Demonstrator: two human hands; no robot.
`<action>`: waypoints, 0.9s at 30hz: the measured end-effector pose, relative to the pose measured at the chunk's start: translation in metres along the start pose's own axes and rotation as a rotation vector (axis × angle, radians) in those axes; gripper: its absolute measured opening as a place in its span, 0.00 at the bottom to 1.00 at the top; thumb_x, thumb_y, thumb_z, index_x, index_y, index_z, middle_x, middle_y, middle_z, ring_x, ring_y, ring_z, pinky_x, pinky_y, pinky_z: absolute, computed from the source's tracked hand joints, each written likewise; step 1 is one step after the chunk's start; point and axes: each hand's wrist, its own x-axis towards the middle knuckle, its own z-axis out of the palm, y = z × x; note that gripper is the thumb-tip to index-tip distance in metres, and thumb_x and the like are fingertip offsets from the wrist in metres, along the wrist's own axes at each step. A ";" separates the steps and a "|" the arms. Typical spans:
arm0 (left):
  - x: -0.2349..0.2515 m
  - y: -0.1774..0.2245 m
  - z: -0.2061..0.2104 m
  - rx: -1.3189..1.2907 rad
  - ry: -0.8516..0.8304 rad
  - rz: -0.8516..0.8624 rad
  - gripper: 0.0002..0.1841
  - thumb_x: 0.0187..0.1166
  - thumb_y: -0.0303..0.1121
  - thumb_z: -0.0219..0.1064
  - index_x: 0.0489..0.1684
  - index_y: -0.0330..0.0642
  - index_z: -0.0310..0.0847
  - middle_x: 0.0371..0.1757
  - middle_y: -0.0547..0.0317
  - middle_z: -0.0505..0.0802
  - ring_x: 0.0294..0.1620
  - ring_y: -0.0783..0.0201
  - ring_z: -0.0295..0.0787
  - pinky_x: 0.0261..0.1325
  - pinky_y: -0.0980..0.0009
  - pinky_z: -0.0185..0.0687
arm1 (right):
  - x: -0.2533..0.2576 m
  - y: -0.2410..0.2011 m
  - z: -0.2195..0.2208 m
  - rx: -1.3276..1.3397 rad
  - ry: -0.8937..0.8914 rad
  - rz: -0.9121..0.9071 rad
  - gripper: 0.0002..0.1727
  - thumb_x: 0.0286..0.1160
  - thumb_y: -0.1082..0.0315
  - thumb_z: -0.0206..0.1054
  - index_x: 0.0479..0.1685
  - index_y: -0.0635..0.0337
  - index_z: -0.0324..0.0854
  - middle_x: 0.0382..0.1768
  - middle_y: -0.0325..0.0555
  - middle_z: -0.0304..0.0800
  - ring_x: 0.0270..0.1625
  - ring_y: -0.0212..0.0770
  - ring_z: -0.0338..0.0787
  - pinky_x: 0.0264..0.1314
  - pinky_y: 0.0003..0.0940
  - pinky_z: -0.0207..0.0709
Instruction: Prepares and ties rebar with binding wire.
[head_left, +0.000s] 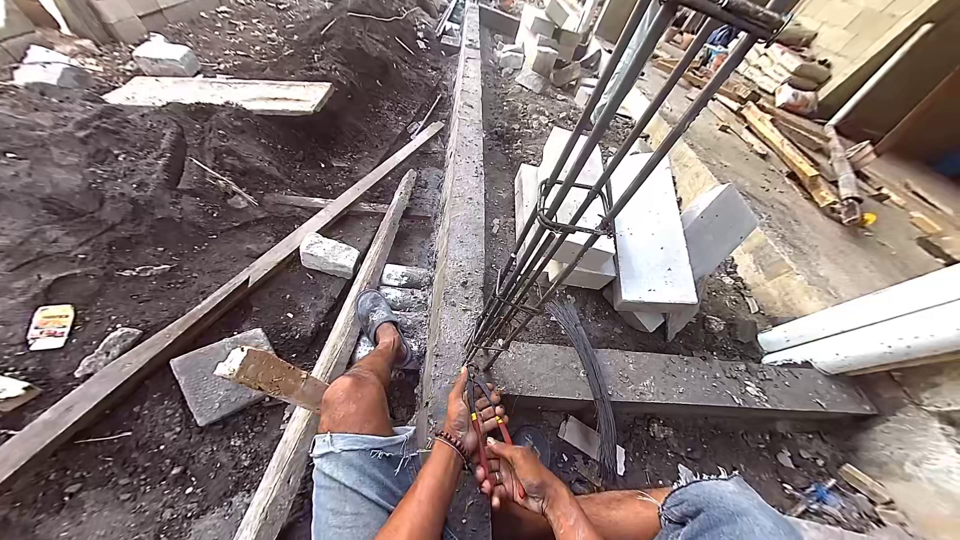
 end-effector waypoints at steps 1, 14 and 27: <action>0.001 -0.003 0.000 0.008 0.032 0.026 0.41 0.85 0.72 0.35 0.41 0.40 0.78 0.22 0.52 0.86 0.20 0.55 0.85 0.27 0.58 0.85 | 0.000 0.002 0.005 -0.117 0.100 -0.028 0.28 0.95 0.46 0.45 0.60 0.63 0.78 0.36 0.52 0.93 0.31 0.45 0.93 0.32 0.40 0.89; 0.005 -0.027 0.019 0.079 0.206 0.221 0.41 0.87 0.70 0.36 0.36 0.38 0.77 0.19 0.51 0.86 0.17 0.55 0.84 0.25 0.59 0.85 | 0.022 0.012 0.066 -1.393 1.192 -0.058 0.48 0.62 0.58 0.76 0.87 0.65 0.61 0.70 0.60 0.81 0.64 0.56 0.89 0.63 0.51 0.83; -0.005 0.008 -0.014 0.231 -0.060 -0.114 0.26 0.89 0.53 0.56 0.48 0.32 0.80 0.38 0.43 0.93 0.37 0.50 0.94 0.44 0.56 0.90 | 0.010 0.009 0.011 0.533 -0.377 -0.169 0.14 0.65 0.60 0.68 0.47 0.54 0.78 0.23 0.33 0.74 0.17 0.25 0.73 0.15 0.18 0.64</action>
